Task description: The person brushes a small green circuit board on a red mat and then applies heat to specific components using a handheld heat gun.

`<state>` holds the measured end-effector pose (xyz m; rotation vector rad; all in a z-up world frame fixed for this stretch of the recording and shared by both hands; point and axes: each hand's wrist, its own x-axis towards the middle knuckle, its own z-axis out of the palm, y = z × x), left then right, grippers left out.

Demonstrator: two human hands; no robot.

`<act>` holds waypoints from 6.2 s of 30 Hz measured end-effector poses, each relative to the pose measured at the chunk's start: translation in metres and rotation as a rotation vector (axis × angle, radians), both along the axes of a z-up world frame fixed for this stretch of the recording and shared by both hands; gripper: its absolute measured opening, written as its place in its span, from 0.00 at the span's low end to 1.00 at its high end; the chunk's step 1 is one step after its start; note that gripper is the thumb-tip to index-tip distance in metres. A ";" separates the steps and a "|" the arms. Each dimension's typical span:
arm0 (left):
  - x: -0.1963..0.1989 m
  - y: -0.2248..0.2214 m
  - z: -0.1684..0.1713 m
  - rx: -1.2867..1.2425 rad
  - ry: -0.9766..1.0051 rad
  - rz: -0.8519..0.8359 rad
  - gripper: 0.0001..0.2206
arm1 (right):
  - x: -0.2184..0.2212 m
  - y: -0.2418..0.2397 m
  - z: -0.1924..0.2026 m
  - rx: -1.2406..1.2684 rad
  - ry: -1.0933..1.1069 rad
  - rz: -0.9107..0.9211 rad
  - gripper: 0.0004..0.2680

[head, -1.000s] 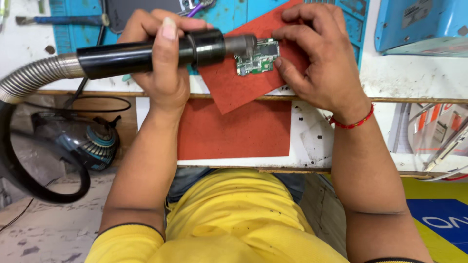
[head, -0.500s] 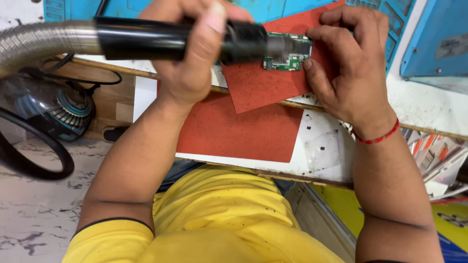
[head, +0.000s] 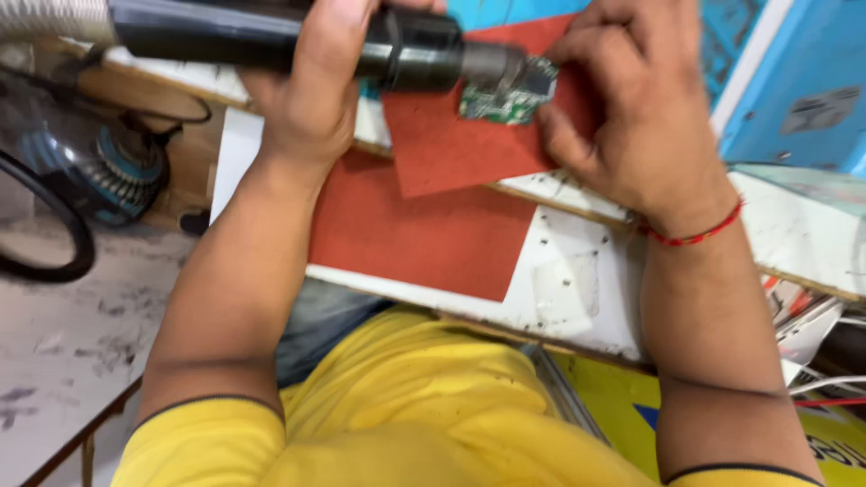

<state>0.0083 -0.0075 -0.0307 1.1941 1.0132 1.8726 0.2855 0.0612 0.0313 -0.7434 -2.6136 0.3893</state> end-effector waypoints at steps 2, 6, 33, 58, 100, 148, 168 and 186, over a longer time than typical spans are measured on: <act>-0.002 0.001 0.017 0.052 -0.026 -0.089 0.11 | -0.004 0.007 0.001 0.028 0.024 0.010 0.13; 0.000 -0.004 0.028 0.004 -0.081 -0.179 0.11 | 0.000 -0.001 -0.004 0.010 0.015 0.011 0.13; -0.008 -0.003 0.036 0.040 0.094 -0.200 0.13 | 0.001 0.002 -0.007 -0.033 0.015 -0.039 0.12; -0.006 -0.004 0.033 0.045 0.104 -0.197 0.12 | 0.000 0.002 -0.006 -0.037 0.012 -0.035 0.12; -0.007 -0.002 0.042 0.031 -0.024 -0.252 0.13 | -0.017 0.001 0.009 -0.072 0.004 -0.088 0.15; -0.014 -0.006 0.028 0.004 0.139 -0.226 0.13 | 0.004 -0.001 -0.008 -0.029 -0.012 -0.045 0.14; -0.005 0.001 0.035 0.042 0.000 -0.155 0.16 | -0.001 0.002 -0.006 -0.024 -0.003 -0.058 0.11; -0.004 -0.003 0.034 0.066 0.097 -0.151 0.13 | 0.003 0.001 -0.010 0.000 0.003 -0.039 0.12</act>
